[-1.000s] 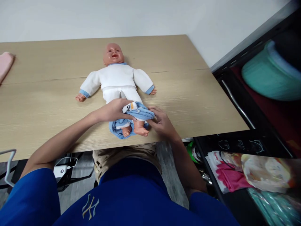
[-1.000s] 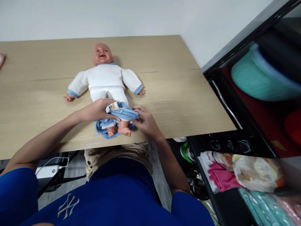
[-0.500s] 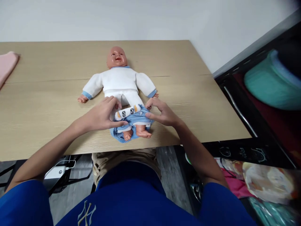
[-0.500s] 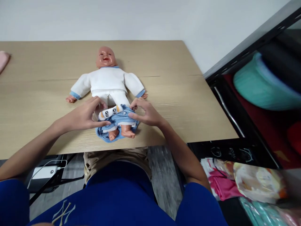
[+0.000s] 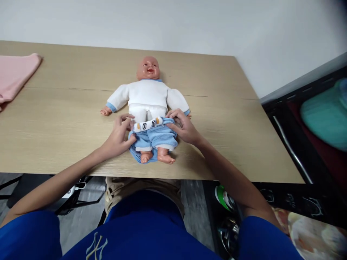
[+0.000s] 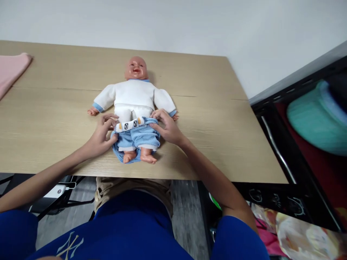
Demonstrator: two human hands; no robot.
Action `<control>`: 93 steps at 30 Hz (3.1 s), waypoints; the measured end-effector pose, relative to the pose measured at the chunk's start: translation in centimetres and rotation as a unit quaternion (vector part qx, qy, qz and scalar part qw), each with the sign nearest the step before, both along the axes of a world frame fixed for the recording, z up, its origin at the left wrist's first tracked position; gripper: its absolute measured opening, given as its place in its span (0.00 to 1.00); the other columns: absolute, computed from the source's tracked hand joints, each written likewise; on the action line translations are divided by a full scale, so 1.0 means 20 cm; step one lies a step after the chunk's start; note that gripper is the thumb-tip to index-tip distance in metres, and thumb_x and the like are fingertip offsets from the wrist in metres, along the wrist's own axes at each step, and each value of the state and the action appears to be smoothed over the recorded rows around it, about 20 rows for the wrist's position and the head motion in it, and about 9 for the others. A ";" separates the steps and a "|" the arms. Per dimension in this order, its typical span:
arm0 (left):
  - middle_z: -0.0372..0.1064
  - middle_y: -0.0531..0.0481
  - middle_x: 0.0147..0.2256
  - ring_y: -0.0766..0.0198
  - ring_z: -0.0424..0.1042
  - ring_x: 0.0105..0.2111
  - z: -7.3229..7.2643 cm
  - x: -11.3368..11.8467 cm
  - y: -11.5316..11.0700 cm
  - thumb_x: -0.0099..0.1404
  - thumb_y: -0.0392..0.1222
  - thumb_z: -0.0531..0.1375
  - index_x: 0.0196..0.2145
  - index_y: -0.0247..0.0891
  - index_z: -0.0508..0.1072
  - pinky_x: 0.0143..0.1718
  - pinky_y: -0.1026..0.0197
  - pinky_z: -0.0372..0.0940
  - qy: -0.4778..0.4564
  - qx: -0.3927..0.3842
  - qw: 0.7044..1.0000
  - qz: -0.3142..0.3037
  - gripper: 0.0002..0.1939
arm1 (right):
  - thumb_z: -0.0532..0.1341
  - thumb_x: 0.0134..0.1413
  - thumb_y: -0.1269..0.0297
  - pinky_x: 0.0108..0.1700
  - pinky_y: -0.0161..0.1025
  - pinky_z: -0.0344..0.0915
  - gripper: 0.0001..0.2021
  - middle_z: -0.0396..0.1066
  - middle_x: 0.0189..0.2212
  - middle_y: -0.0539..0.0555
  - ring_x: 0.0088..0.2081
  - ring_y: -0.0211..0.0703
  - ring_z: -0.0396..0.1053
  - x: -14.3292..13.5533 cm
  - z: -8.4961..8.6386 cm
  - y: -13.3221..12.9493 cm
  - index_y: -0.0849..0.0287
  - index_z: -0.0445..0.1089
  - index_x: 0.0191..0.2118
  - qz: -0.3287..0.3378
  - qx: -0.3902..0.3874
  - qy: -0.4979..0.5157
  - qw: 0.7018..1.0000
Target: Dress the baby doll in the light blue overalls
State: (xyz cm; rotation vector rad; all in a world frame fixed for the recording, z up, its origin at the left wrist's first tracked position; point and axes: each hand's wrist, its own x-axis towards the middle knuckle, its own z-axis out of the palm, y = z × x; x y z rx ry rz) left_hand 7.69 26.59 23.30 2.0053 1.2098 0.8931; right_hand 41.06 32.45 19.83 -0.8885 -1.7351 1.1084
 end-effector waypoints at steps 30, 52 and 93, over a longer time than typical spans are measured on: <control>0.69 0.48 0.45 0.54 0.71 0.46 -0.18 0.06 0.46 0.70 0.81 0.62 0.50 0.47 0.64 0.53 0.52 0.70 -0.180 -0.044 0.972 0.144 0.35 | 0.67 0.72 0.36 0.47 0.48 0.69 0.20 0.73 0.36 0.50 0.38 0.49 0.70 -0.28 -0.07 0.22 0.48 0.70 0.44 -0.203 0.064 -0.033 0.977; 0.66 0.51 0.35 0.60 0.64 0.35 -0.18 -0.07 0.52 0.67 0.76 0.75 0.39 0.41 0.75 0.39 0.57 0.61 -0.210 -0.044 0.977 0.013 0.34 | 0.74 0.64 0.32 0.47 0.46 0.67 0.25 0.66 0.34 0.49 0.38 0.46 0.64 -0.06 -0.06 0.19 0.50 0.75 0.37 -0.092 -0.002 -0.004 0.996; 0.80 0.45 0.41 0.47 0.77 0.46 -0.19 -0.31 0.63 0.65 0.58 0.75 0.41 0.40 0.84 0.54 0.50 0.73 -0.131 -0.123 0.982 -0.058 0.19 | 0.75 0.58 0.32 0.69 0.62 0.75 0.27 0.85 0.49 0.54 0.57 0.59 0.80 0.00 -0.08 0.29 0.48 0.80 0.49 0.040 -0.225 0.062 0.972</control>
